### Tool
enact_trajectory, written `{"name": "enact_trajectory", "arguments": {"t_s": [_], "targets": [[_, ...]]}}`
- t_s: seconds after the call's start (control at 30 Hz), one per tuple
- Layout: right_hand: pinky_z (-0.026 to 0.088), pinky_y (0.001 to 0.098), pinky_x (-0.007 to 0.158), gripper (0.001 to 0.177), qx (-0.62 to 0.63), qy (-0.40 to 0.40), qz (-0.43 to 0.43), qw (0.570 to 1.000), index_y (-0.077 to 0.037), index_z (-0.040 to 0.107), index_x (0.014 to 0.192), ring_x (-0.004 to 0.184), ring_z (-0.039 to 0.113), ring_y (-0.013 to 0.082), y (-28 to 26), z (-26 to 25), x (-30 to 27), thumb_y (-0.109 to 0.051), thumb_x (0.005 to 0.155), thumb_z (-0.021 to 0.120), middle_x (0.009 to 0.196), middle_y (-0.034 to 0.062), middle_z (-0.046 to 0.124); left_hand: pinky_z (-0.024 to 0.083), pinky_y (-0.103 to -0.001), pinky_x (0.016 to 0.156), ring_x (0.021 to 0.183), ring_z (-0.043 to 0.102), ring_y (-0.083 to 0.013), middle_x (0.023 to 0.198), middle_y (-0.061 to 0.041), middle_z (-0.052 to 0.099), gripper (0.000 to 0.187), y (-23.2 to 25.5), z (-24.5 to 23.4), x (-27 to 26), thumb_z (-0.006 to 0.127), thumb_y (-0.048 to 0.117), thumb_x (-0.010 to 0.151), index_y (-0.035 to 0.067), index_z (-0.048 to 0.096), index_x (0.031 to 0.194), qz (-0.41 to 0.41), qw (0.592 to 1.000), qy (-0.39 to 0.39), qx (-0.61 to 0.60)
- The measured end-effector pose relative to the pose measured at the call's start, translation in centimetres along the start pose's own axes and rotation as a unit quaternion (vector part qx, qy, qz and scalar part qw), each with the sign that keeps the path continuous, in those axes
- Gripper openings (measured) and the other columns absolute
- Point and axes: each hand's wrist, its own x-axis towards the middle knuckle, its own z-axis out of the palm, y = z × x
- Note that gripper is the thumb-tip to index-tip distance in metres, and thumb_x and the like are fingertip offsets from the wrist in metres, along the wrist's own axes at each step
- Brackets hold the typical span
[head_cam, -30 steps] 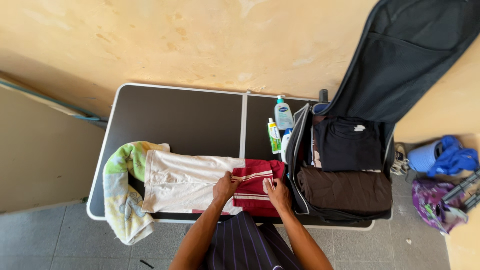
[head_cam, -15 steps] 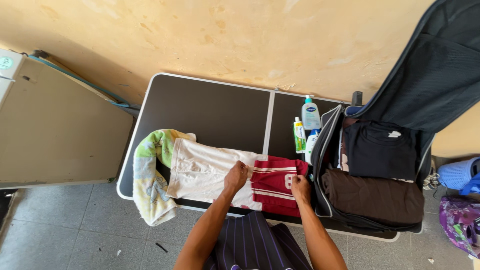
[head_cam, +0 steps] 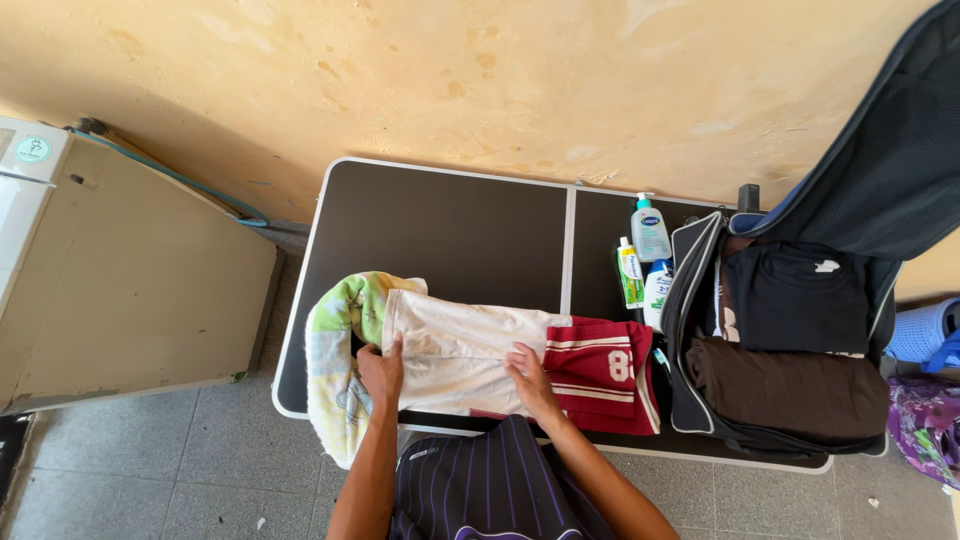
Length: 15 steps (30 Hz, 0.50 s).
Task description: The person folds several garments and a towel on a table, then places them into an open suitcase. Items handled include a brown t-shirt, a black t-shirt, a red and white t-shirt, and a patterned towel. The person folds each item by hand and stacks them inside the suitcase.
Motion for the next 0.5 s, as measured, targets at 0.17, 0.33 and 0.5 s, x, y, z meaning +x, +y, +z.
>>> {"name": "enact_trajectory", "arguments": {"t_s": [0.17,0.33,0.5], "targets": [[0.029,0.0392,0.123,0.07,0.094,-0.093,-0.018,0.991,-0.005,0.027,0.159,0.153,0.031,0.0292,-1.3,5.9,1.1,-0.033,0.103,0.058,0.164,0.0233,0.032,0.045,-0.05,0.103,0.115,0.062,-0.0438,0.118,-0.028,0.067,0.09,0.7,-0.7,0.4,0.07,0.073,0.08,-0.002,0.054,0.128,-0.039,0.991,-0.088,0.093],[0.028,0.0373,0.123,0.071,0.149,-0.108,0.06,0.981,-0.011,0.025,0.16,0.154,0.034,0.0266,-0.9,8.2,2.5,-0.036,0.102,0.056,0.167,0.0152,0.031,0.044,-0.049,0.106,0.118,0.065,-0.0398,0.12,-0.027,0.07,0.084,2.2,-2.0,1.0,0.067,0.072,0.082,0.002,0.058,0.128,-0.059,0.961,-0.213,0.169],[0.029,0.0387,0.123,0.074,0.117,-0.112,0.076,0.984,-0.013,0.026,0.161,0.153,0.032,0.0251,-0.4,7.9,2.3,-0.043,0.1,0.054,0.167,0.0111,0.032,0.051,-0.05,0.097,0.115,0.066,-0.0417,0.121,-0.023,0.072,0.06,1.9,-2.5,1.1,0.066,0.053,0.087,0.008,0.067,0.127,-0.03,0.971,-0.227,0.068]]}}
